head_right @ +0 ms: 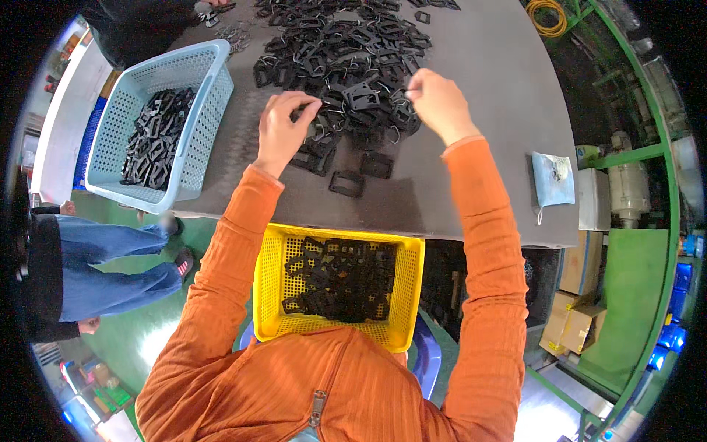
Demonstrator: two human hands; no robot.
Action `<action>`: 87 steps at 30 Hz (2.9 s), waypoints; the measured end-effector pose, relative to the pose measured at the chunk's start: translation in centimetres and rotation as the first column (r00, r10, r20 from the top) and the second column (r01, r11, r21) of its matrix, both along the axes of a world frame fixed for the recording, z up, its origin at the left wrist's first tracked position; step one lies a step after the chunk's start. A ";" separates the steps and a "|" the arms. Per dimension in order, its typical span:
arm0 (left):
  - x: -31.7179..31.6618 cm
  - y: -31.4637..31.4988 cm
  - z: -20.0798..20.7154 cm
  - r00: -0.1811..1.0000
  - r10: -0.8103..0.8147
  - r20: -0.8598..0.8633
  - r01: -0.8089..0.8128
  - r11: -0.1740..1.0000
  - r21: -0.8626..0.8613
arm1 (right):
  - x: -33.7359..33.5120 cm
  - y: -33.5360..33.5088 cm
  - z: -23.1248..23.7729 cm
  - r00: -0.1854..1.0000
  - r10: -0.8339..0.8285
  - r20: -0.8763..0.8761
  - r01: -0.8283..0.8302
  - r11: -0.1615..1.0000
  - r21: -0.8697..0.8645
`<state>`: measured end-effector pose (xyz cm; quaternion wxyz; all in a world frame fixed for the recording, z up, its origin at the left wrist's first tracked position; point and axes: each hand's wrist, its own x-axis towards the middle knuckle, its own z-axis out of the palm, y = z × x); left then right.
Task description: The person detaches metal wire clips from black plastic buckles by hand and places the separated plastic buckles into a yellow basket.
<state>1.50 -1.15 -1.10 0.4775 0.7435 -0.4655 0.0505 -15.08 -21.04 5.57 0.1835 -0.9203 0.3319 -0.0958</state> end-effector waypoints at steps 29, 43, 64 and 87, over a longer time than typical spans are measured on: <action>0.8 -2.3 1.5 -0.056 -0.657 -0.751 0.079 0.747 -0.660 | 1.8 1.2 -4.6 0.771 0.030 0.636 -0.148 0.980 0.133; -0.4 -11.6 1.6 0.906 -0.314 0.285 0.250 0.938 0.239 | -7.4 1.7 -4.1 0.820 -0.259 0.511 -0.247 0.645 0.723; 0.1 -1.9 3.5 0.431 -0.399 -0.809 0.357 0.899 -0.254 | -2.7 0.9 -4.5 0.752 -0.377 0.540 -0.144 0.706 0.693; -0.8 -2.5 0.8 0.948 -0.169 0.268 0.005 0.854 0.520 | -7.6 3.9 -2.0 0.883 0.162 0.441 -0.017 0.949 -0.314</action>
